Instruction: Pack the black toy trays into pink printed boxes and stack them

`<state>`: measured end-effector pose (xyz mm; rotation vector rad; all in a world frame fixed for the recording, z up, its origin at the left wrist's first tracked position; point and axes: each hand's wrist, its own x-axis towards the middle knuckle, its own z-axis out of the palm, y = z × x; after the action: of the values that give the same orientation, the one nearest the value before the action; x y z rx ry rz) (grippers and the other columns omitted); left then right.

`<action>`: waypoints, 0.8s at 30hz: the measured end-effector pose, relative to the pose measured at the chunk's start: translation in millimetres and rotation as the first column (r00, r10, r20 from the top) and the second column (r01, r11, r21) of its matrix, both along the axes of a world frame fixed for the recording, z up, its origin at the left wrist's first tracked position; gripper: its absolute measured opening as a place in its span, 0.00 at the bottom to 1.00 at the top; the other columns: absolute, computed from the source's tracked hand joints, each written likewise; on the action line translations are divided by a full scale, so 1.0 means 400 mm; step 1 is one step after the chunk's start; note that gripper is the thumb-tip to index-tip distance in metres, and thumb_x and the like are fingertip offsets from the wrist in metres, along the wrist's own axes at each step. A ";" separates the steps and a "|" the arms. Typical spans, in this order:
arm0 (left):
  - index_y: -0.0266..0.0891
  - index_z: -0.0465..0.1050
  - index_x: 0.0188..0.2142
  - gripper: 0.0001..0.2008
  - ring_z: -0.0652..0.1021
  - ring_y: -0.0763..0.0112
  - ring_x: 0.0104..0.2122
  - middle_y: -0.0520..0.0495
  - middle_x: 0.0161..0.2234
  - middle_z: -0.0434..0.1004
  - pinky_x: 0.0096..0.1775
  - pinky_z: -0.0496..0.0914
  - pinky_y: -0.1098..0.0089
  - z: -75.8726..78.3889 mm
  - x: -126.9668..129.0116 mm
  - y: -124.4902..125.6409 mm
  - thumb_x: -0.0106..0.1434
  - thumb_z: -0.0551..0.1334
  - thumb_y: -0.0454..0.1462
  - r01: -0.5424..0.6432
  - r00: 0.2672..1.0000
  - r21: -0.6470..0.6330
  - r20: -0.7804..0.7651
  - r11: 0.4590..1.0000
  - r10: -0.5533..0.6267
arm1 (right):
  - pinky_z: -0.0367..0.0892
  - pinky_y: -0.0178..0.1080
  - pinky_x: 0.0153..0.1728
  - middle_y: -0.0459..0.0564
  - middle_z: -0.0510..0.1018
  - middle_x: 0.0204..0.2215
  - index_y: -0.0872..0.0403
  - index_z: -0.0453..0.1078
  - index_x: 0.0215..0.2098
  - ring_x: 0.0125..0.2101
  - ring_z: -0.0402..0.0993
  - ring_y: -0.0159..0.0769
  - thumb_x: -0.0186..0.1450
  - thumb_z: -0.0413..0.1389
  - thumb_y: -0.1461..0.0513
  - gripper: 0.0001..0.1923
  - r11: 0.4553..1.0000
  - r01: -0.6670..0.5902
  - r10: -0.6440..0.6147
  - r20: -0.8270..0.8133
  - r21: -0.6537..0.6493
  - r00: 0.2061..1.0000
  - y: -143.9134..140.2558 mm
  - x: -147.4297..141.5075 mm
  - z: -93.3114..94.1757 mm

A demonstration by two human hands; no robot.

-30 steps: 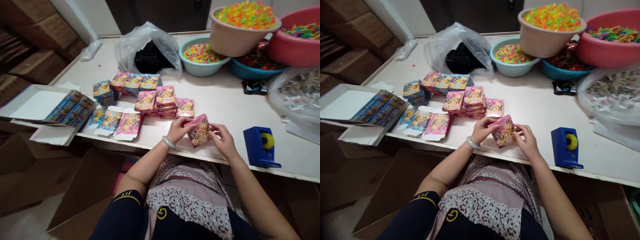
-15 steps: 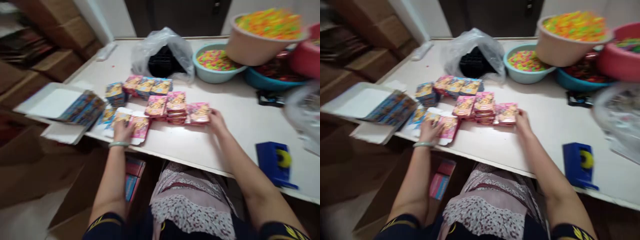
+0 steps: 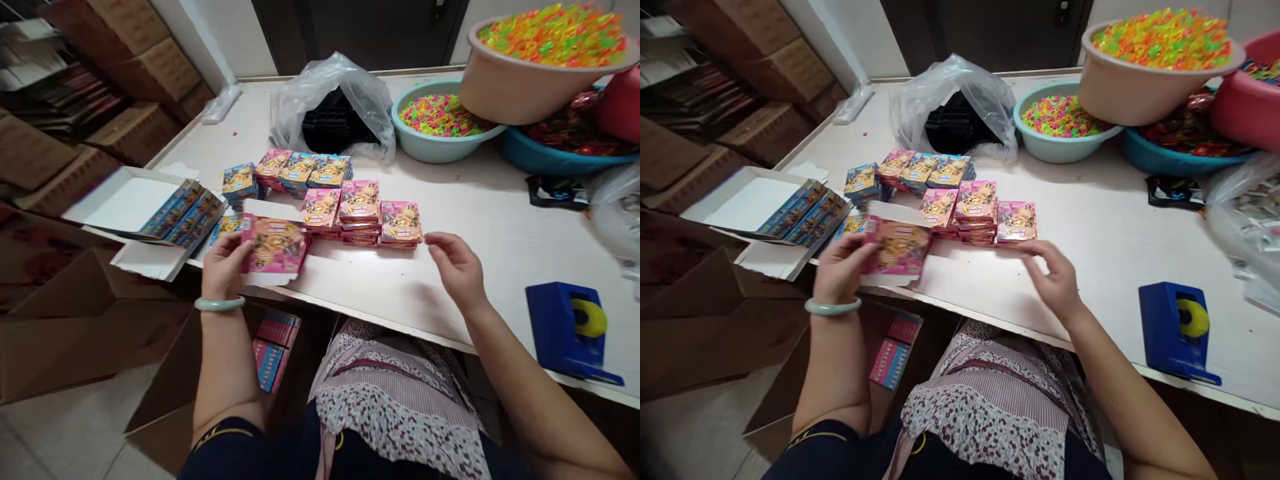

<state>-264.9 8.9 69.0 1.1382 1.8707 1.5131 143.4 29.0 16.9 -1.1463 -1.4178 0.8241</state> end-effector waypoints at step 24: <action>0.40 0.65 0.56 0.19 0.78 0.60 0.44 0.39 0.48 0.77 0.44 0.74 0.60 -0.112 0.559 -0.020 0.66 0.55 0.35 0.781 0.471 -0.111 -0.542 0.615 -0.696 | 0.71 0.50 0.45 0.55 0.78 0.41 0.51 0.76 0.42 0.44 0.74 0.46 0.59 0.59 0.50 0.18 0.996 -0.038 0.051 0.160 -0.085 0.986 -0.098 0.060 0.026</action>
<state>-41.3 0.9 24.2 2.2732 1.1835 0.8435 167.5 -10.4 27.1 -1.2715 -1.5608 0.8418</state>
